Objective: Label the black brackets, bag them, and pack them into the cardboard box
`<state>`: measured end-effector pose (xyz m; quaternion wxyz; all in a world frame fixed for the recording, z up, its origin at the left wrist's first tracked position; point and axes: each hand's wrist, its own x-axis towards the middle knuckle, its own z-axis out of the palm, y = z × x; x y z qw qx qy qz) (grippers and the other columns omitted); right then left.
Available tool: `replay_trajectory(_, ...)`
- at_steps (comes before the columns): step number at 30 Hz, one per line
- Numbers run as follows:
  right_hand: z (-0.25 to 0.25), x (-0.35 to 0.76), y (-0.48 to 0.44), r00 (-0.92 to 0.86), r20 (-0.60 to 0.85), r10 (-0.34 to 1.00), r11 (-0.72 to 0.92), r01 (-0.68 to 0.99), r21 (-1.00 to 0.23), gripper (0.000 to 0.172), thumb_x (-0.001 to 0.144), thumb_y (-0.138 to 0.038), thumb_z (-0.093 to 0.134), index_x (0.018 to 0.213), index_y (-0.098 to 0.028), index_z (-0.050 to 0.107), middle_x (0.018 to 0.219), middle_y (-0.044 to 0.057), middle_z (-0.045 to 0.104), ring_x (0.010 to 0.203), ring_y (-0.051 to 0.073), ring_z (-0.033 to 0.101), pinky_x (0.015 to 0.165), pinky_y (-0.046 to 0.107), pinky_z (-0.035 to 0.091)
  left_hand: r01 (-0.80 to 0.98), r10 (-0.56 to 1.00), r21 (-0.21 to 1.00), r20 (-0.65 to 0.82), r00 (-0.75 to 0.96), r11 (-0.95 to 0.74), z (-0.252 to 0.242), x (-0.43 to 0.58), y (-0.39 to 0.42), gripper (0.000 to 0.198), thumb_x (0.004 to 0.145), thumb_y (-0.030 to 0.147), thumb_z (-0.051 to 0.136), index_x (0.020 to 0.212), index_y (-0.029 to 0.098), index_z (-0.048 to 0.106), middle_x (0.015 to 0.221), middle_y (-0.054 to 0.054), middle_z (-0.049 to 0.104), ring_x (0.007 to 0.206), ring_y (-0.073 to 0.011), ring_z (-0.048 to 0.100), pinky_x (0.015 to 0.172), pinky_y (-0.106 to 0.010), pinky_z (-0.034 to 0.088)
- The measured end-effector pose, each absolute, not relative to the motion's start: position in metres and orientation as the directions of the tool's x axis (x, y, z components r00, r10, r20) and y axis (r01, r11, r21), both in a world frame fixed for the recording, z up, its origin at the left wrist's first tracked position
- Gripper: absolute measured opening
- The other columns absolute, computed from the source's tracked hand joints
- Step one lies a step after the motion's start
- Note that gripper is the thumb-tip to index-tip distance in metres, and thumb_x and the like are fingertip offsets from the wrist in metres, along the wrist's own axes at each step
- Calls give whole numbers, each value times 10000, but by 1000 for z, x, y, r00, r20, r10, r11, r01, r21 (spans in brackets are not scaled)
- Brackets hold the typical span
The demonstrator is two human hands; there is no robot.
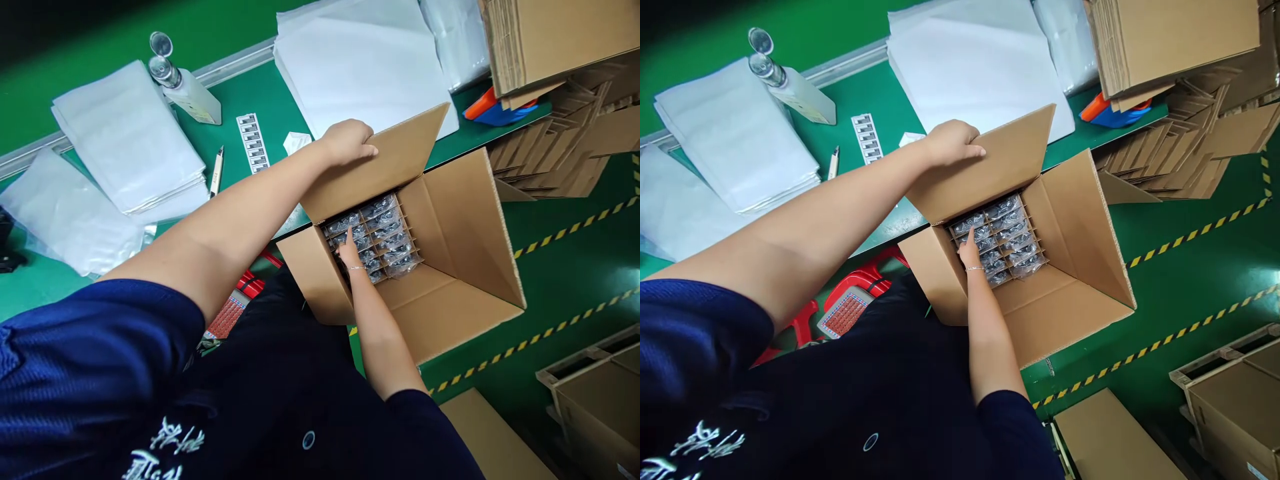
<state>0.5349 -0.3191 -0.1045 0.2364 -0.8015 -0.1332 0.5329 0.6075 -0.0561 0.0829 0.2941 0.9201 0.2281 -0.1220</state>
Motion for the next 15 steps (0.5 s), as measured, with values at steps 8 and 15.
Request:
replay_trajectory(8, -115, 515, -333, 453, -818, 353, -908, -45, -417, 674, 910, -177, 427, 1559, -173, 246, 807, 23, 738, 745, 172, 670, 763, 267, 512, 498, 370, 430, -350, 861, -753, 87, 608, -60, 255, 872, 408, 565, 887, 183, 684, 873, -100, 679, 836, -260, 590, 650, -350, 315)
replay_trajectory(15, -122, 516, -366, 495, -839, 225, -937, -125, -325, 460, 965, -254, 505, 1417, -171, 479, 925, 46, 729, 776, 157, 687, 798, 316, 542, 535, 385, 416, -393, 835, -736, 90, 607, -60, 227, 908, 422, 566, 897, 206, 638, 942, -34, 676, 723, -158, 433, 616, -295, 253)
